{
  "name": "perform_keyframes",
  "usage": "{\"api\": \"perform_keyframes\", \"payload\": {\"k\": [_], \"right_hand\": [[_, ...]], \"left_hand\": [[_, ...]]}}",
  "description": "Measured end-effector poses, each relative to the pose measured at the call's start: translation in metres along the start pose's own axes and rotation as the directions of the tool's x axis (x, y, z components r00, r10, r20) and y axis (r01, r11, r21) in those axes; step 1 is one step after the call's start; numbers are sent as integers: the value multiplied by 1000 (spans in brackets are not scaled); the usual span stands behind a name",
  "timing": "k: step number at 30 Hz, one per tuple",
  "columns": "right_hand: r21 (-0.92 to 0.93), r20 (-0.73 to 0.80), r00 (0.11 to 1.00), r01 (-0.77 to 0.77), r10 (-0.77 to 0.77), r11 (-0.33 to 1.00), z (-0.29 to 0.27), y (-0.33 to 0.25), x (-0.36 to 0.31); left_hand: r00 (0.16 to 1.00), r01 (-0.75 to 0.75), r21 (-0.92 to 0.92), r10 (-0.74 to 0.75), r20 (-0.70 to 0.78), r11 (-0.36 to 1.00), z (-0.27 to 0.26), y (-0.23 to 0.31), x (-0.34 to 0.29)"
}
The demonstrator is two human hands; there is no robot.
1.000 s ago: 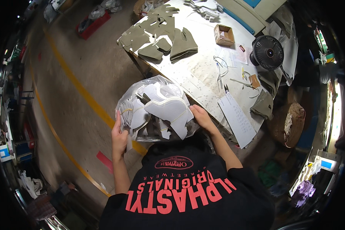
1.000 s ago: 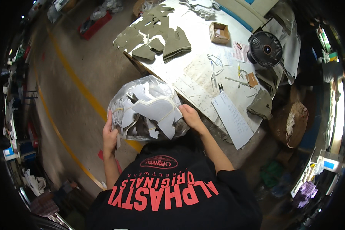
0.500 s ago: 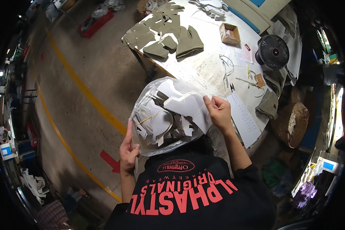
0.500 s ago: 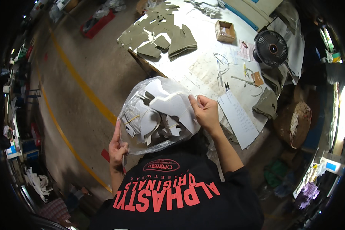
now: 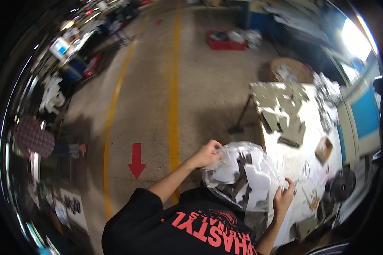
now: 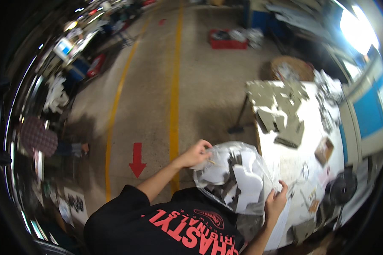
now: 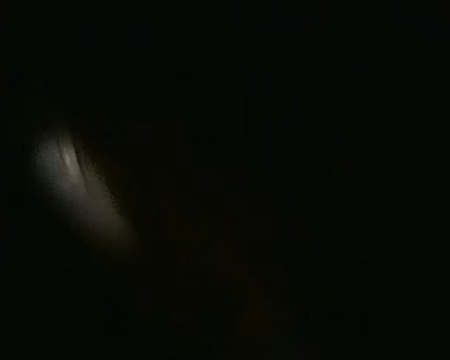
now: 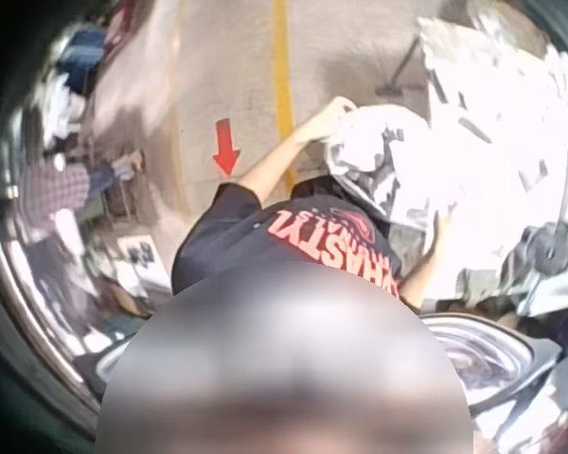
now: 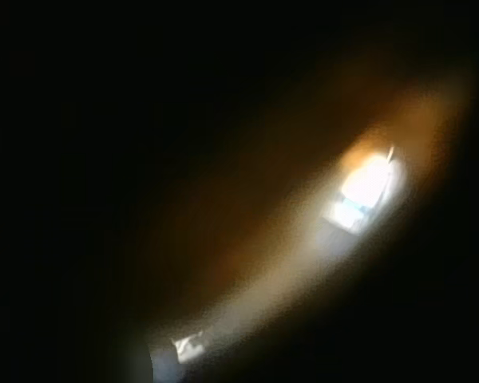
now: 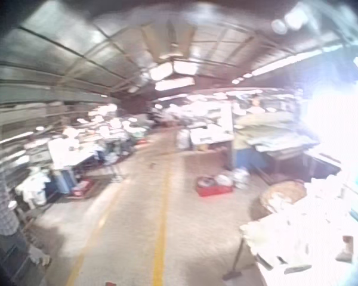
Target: The person gathers white plastic shoe parts from a table and places them into a clear plastic bag. They then pick up a white tag, write on it with a pen, and place the tag into the bag with the parts.
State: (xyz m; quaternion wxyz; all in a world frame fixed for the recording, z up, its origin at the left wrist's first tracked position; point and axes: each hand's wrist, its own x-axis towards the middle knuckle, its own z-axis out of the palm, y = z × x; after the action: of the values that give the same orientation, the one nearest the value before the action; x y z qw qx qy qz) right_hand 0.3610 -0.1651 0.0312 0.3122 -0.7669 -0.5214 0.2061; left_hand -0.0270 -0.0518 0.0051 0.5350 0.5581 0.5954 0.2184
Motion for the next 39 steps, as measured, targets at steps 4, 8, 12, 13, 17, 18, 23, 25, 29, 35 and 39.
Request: {"api": "perform_keyframes", "payload": {"k": [4,8,12,13,17,18,23,25,29,35,39], "right_hand": [[-372,152,985,134,-83,918,33,9,58],[-408,371,905,361,-209,838,72,16,103],[360,599,770,-15,-219,933,100,14,126],[322,699,698,-118,-152,939,99,15,128],[434,799,534,-193,-277,880,97,6,130],[292,773,602,-60,-199,954,95,1,133],[-91,357,884,355,-302,931,82,-41,129],[-115,216,896,418,-388,901,66,-51,117],[-202,53,970,244,-238,948,26,-55,84],[-497,25,978,192,-208,846,2,-11,19],[69,0,995,-95,96,993,-1,25,-24]], "left_hand": [[997,-63,258,47,66,964,0,14,22],[996,-82,263,71,53,961,2,25,16],[983,-150,181,166,-78,972,11,29,6],[975,-172,143,189,-114,975,14,29,3],[934,-260,83,272,-230,962,17,29,-2],[935,-258,86,271,-228,962,18,29,-3],[951,-259,-64,243,-192,964,16,26,-4],[932,-302,-121,265,-249,946,20,22,-4],[964,-233,-99,216,-153,968,17,13,-2],[973,-226,-210,210,-94,951,9,9,-20],[977,-200,-316,163,-137,928,11,2,-26]]}}
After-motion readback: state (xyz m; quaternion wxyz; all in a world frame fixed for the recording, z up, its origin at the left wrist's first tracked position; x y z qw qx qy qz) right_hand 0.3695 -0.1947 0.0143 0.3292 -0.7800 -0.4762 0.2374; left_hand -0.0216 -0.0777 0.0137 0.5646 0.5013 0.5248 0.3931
